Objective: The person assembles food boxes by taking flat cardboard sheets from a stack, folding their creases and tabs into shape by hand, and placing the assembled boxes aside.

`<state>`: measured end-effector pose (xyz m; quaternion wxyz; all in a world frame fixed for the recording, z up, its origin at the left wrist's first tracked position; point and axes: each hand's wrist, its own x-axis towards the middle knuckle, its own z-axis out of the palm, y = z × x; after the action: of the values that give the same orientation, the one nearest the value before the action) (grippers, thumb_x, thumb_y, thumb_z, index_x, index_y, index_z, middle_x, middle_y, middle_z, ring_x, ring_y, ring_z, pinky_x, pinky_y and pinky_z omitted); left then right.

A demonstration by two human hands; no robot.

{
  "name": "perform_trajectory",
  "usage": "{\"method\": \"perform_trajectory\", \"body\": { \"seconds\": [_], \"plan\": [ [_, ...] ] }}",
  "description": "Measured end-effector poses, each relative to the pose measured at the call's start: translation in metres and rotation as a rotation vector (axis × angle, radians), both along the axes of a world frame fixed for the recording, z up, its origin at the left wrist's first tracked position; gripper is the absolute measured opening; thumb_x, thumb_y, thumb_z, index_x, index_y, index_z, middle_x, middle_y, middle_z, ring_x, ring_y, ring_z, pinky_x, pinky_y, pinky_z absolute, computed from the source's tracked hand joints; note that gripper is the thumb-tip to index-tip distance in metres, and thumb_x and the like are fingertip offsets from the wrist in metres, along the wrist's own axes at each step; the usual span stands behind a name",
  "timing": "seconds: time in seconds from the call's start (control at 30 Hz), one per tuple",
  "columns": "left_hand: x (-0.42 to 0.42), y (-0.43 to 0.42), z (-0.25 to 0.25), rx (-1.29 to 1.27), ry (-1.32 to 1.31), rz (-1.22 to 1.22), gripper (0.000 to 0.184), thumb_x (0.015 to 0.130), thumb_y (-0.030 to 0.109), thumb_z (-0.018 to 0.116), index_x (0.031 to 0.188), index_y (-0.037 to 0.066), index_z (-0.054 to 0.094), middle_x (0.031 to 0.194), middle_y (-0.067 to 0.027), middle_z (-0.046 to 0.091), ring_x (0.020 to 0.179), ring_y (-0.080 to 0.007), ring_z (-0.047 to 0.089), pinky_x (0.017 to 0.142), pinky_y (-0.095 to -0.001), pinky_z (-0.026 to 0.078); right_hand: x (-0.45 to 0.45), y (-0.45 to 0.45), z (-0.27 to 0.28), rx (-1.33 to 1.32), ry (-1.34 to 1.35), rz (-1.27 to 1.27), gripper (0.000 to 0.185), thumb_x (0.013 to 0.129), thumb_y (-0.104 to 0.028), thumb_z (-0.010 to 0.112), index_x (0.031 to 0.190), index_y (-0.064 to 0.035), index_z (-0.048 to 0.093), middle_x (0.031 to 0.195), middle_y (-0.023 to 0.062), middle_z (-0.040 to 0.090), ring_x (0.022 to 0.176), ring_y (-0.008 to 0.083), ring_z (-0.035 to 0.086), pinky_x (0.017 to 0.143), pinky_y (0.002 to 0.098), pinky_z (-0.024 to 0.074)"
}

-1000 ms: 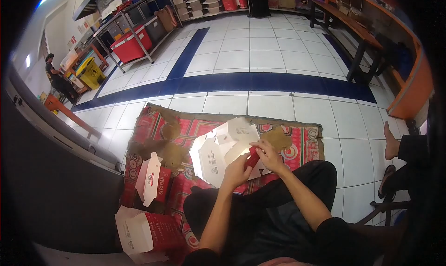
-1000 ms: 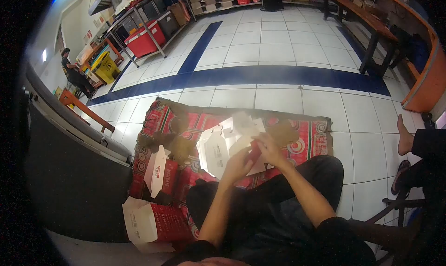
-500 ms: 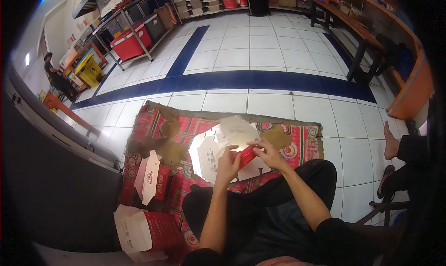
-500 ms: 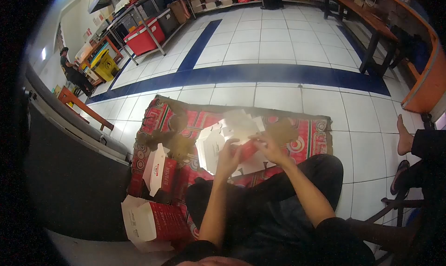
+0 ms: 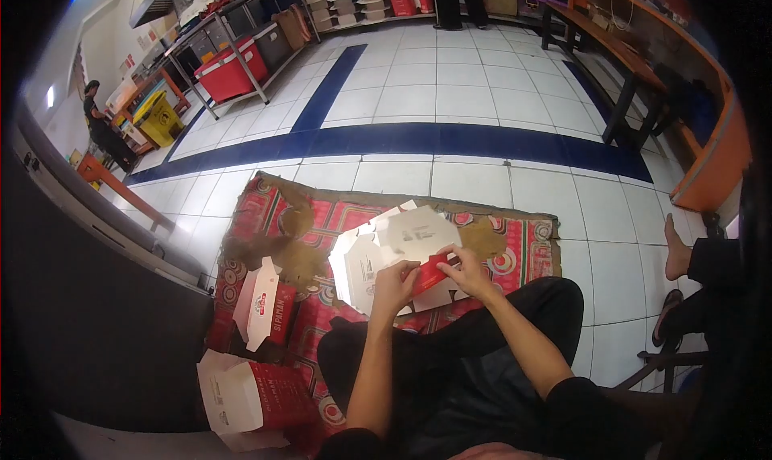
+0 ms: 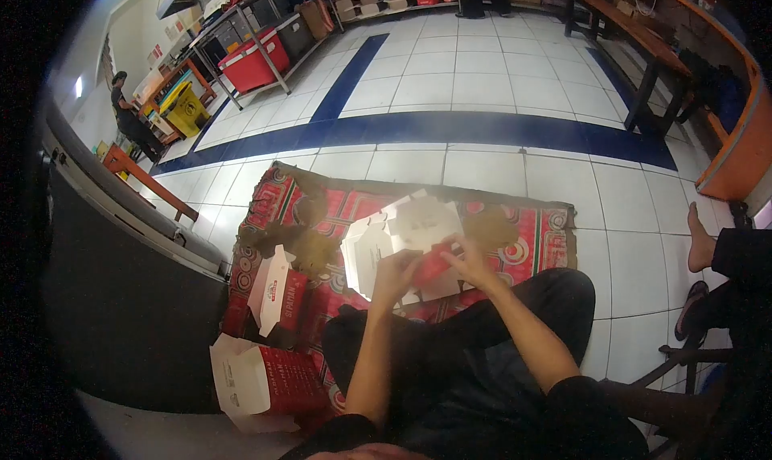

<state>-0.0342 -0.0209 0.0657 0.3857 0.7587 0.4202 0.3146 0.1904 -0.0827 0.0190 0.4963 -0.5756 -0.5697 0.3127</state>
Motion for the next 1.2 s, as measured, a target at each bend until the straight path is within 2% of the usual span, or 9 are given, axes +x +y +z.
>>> {"method": "perform_trajectory", "body": {
  "seconds": [0.13,0.4,0.6,0.73,0.87,0.97,1.03,1.13,1.2],
  "plan": [
    [0.001,0.000,0.000,-0.019,0.016,0.005,0.022,0.099,0.018,0.076,0.114,0.003,0.084,0.100,-0.0227,0.082,0.092,-0.0352,0.081,0.085,-0.0428,0.062,-0.003,0.002,-0.013,-0.035,0.105,-0.174,0.031,0.100,-0.014,0.080,0.127,-0.0022,0.073,0.103,0.0125,0.075,0.085,0.0178,0.076,0.072,0.0308,0.0607],
    [-0.005,-0.001,-0.006,0.142,0.013,-0.062,0.021,0.100,0.016,0.074,0.112,0.003,0.084,0.102,-0.0214,0.081,0.093,-0.0385,0.079,0.085,-0.0455,0.061,-0.012,-0.004,-0.005,0.063,-0.112,0.029,0.025,0.100,-0.015,0.082,0.123,-0.0056,0.080,0.103,0.0092,0.073,0.078,0.0164,0.076,0.065,0.0310,0.0610],
    [-0.006,0.003,0.002,0.315,-0.029,-0.043,0.018,0.098,0.012,0.073,0.109,0.002,0.083,0.102,-0.0205,0.081,0.094,-0.0398,0.077,0.086,-0.0477,0.059,-0.012,0.000,-0.013,-0.035,0.123,0.149,0.035,0.102,-0.009,0.078,0.137,-0.0064,0.075,0.112,0.0086,0.072,0.082,0.0146,0.074,0.065,0.0289,0.0596],
    [-0.016,0.000,0.003,0.392,0.096,-0.008,0.015,0.094,0.010,0.074,0.106,0.005,0.082,0.094,-0.0175,0.078,0.091,-0.0397,0.073,0.082,-0.0505,0.055,-0.013,-0.001,-0.017,0.008,0.006,0.162,0.042,0.101,-0.009,0.074,0.143,-0.0068,0.071,0.135,0.0148,0.069,0.100,0.0211,0.075,0.076,0.0326,0.0615],
    [-0.050,-0.011,0.057,0.767,0.186,0.209,0.029,0.089,0.008,0.072,0.114,0.015,0.084,0.085,-0.0071,0.075,0.081,-0.0268,0.070,0.077,-0.0469,0.051,-0.047,-0.007,0.022,0.145,0.015,0.057,0.046,0.100,-0.009,0.074,0.145,-0.0072,0.069,0.141,0.0171,0.066,0.112,0.0286,0.073,0.092,0.0374,0.0604],
    [-0.101,-0.021,0.098,0.920,0.303,0.420,0.037,0.089,0.008,0.073,0.124,0.014,0.082,0.084,-0.0073,0.074,0.078,-0.0269,0.070,0.074,-0.0454,0.052,-0.038,-0.004,-0.011,0.102,-0.419,0.148,0.057,0.093,-0.014,0.080,0.148,-0.0114,0.066,0.154,0.0244,0.056,0.144,0.0440,0.053,0.120,0.0539,0.0455],
    [-0.142,-0.016,0.113,0.999,0.409,0.578,0.035,0.093,0.007,0.073,0.126,0.014,0.082,0.088,-0.0097,0.076,0.076,-0.0285,0.069,0.072,-0.0434,0.053,-0.039,-0.011,-0.024,-0.080,-0.630,0.107,0.060,0.092,-0.015,0.081,0.149,-0.0137,0.064,0.156,0.0261,0.053,0.146,0.0478,0.050,0.120,0.0566,0.0451],
    [-0.175,-0.011,0.126,0.974,0.621,0.946,0.043,0.098,0.020,0.077,0.141,0.014,0.071,0.132,-0.0148,0.074,0.123,-0.0386,0.064,0.112,-0.0591,0.042,-0.033,-0.016,-0.067,-0.348,-0.884,0.079,0.076,0.084,-0.012,0.085,0.155,-0.0177,0.057,0.162,0.0271,0.047,0.142,0.0556,0.050,0.115,0.0618,0.0489],
    [-0.168,-0.011,0.122,0.974,0.596,0.962,0.048,0.096,0.021,0.081,0.141,0.008,0.070,0.134,-0.0218,0.071,0.123,-0.0403,0.066,0.110,-0.0499,0.048,-0.029,-0.007,-0.091,-0.420,-0.931,0.060,0.090,0.077,-0.008,0.088,0.159,-0.0194,0.051,0.165,0.0266,0.043,0.138,0.0596,0.052,0.108,0.0644,0.0531]
  ]
}}
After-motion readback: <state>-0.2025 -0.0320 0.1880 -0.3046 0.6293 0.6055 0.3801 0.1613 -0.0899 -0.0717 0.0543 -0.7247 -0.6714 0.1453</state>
